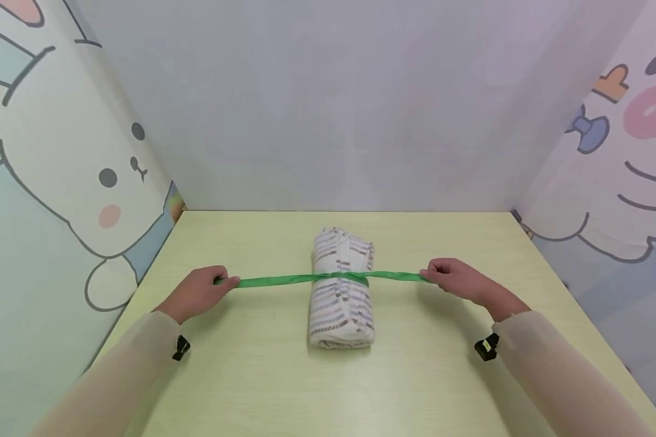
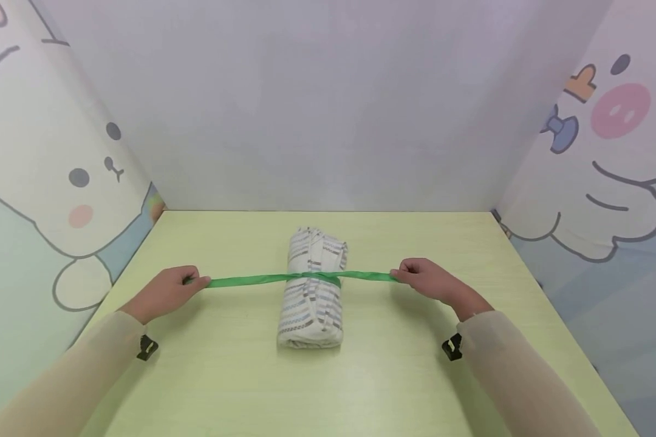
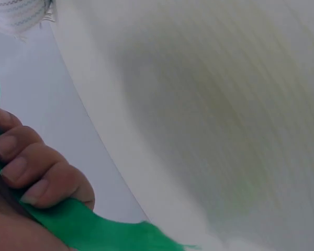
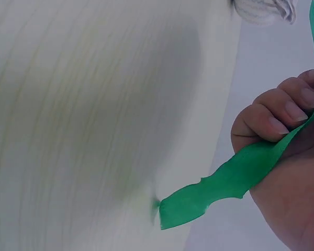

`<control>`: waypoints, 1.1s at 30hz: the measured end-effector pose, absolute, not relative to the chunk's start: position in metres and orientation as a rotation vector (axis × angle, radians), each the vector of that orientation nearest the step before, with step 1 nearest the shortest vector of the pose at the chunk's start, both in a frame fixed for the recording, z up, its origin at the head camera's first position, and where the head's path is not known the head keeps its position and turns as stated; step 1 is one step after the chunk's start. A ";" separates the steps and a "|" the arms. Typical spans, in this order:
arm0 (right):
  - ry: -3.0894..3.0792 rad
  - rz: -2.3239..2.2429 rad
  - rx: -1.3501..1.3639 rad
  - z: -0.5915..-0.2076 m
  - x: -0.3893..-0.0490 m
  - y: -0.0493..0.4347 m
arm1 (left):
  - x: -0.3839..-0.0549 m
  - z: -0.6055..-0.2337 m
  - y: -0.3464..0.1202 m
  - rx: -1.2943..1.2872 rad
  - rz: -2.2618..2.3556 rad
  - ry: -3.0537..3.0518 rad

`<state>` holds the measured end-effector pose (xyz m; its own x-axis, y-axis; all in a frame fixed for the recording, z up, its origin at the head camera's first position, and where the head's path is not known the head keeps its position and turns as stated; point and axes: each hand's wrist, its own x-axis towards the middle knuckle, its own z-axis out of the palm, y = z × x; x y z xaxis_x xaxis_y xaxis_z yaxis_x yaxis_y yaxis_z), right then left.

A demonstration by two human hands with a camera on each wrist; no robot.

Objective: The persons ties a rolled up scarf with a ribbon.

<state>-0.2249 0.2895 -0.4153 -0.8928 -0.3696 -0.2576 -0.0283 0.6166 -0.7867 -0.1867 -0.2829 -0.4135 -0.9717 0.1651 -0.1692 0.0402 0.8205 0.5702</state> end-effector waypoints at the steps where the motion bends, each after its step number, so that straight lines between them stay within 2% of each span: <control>1: 2.434 -1.203 -0.298 -0.416 -0.224 0.290 | -0.187 -0.414 -0.284 0.160 0.867 2.794; 18: 2.606 -1.207 -0.368 -0.418 -0.218 0.296 | -0.186 -0.424 -0.297 0.206 0.713 2.896; 33: 2.690 -0.998 -0.281 -0.432 -0.215 0.286 | -0.187 -0.436 -0.293 0.207 0.685 2.856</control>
<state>-0.2150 0.2865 -0.4323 -0.9482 -0.2673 -0.1720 -0.0904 0.7456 -0.6603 -0.1871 -0.2931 -0.4358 -0.9708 0.1805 -0.1580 0.0892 0.8831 0.4607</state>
